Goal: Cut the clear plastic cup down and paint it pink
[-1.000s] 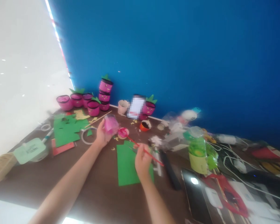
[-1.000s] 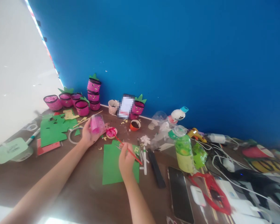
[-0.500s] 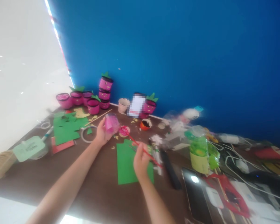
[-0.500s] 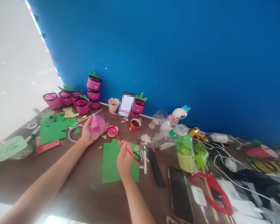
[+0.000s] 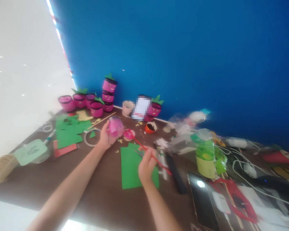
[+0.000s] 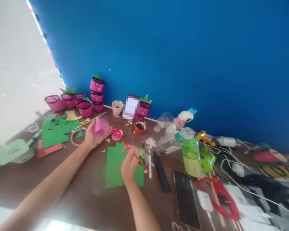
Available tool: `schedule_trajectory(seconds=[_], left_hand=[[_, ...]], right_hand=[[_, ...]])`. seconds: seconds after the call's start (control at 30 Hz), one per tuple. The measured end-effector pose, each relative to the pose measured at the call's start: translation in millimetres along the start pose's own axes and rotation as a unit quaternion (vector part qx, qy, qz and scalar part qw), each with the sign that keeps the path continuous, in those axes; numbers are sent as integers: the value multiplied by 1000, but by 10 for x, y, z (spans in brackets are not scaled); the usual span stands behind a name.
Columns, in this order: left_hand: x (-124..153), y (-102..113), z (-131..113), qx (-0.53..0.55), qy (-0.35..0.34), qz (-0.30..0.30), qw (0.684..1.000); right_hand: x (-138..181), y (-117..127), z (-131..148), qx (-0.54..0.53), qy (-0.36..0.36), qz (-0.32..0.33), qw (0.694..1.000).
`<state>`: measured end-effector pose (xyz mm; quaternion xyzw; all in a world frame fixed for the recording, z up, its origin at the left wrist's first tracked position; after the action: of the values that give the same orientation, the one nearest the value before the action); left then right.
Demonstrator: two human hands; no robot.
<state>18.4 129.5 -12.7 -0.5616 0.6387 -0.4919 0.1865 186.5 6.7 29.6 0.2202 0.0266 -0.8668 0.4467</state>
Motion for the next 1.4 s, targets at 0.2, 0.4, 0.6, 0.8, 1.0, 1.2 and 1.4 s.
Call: schedule_trajectory(seconds=[0.2, 0.4, 0.6, 0.8, 1.0, 1.2, 1.4], left_hand=[[-1, 6, -5, 0, -2, -9, 1000], [-1, -10, -11, 30, 3, 1, 1000], [-29, 73, -87, 103, -4, 2, 995], [-35, 66, -119, 119, -30, 28, 992], [-42, 27, -48, 81, -12, 19, 996], [-14, -67, 13, 43, 4, 40, 998], [-3, -76, 5, 30, -5, 28, 999]], right_hand=[[-13, 6, -84, -37, -26, -24, 999], [-79, 117, -1, -57, -17, -60, 996], [-57, 293, 302, -78, 121, -84, 986], [127, 150, 467, -66, 225, 50, 971], [168, -37, 539, 82, 266, 140, 950], [184, -206, 503, 111, 263, 153, 946], [196, -188, 546, 109, 262, 143, 948]])
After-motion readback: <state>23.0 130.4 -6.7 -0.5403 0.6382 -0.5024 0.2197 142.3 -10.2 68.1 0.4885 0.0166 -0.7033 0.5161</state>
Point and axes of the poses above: each hand's wrist, its own x-axis away from the middle knuckle, its own y-axis out of the back of the hand, z = x × y, the point moved 7 cm from there along -x, towards the middle knuckle, and after that the axes turned 2 degrees about y, right-handed, at the moved point
